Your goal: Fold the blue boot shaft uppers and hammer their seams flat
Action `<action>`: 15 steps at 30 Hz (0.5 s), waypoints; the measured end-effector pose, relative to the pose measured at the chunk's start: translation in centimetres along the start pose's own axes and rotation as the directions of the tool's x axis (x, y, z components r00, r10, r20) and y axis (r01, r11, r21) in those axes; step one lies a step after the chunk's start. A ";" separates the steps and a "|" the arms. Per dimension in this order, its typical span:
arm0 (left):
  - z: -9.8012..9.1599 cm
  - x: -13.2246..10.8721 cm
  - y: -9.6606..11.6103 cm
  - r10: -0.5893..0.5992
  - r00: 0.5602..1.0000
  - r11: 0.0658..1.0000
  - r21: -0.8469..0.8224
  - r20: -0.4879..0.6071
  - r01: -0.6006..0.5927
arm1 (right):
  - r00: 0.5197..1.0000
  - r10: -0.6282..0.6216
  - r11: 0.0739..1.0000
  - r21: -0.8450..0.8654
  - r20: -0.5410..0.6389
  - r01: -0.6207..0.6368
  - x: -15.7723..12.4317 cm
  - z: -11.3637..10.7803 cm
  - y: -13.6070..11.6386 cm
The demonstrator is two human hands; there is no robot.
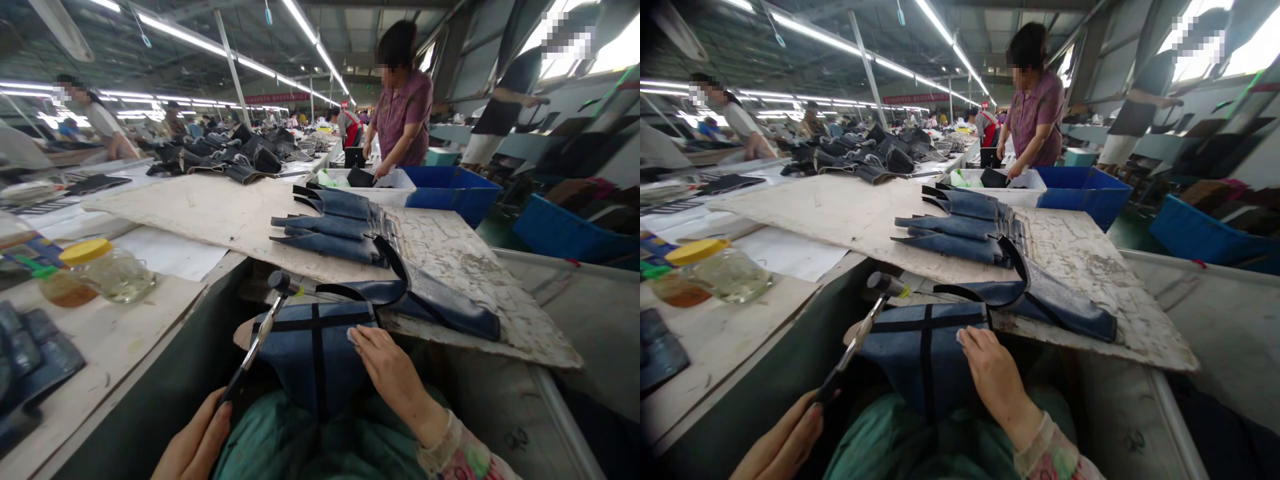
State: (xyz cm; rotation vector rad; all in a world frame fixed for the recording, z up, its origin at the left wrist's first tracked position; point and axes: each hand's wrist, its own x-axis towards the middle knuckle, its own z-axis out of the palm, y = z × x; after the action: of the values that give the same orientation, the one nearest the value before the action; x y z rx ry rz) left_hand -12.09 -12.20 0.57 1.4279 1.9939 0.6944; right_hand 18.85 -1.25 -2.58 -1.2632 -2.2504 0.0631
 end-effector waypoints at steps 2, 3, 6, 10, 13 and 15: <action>0.1 0.0 -0.3 0.010 0.999 0.999 0.030 0.049 -0.012 | 1.000 -0.001 1.000 -0.014 -0.004 0.001 -0.4 0.1 -0.1; 0.2 0.1 -0.3 0.008 0.996 0.998 0.054 0.089 -0.013 | 1.000 -0.002 1.000 -0.022 -0.004 0.002 -0.6 0.2 -0.1; 0.5 0.2 0.5 0.003 0.987 0.995 0.102 0.159 -0.020 | 1.000 -0.008 0.999 -0.037 -0.004 0.008 -1.2 0.3 -0.2; 1.3 0.3 3.7 0.061 0.978 0.989 0.120 0.200 -0.086 | 0.999 -0.019 0.999 -0.036 -0.027 0.018 -1.8 0.5 -0.3; 2.3 0.4 6.2 0.036 0.956 0.978 0.188 0.292 -0.095 | 0.998 -0.038 0.999 -0.029 -0.059 0.036 -2.2 0.6 0.0; 2.8 0.4 7.3 0.044 0.952 0.975 0.195 0.303 -0.107 | 0.996 -0.058 0.998 -0.034 -0.071 0.056 -2.4 0.8 0.2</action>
State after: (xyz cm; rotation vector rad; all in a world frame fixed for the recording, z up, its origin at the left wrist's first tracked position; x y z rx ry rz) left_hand -5.41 -9.51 3.70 1.6322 1.8224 0.2826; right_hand 19.62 -2.83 -4.35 -1.1976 -2.2323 -0.0386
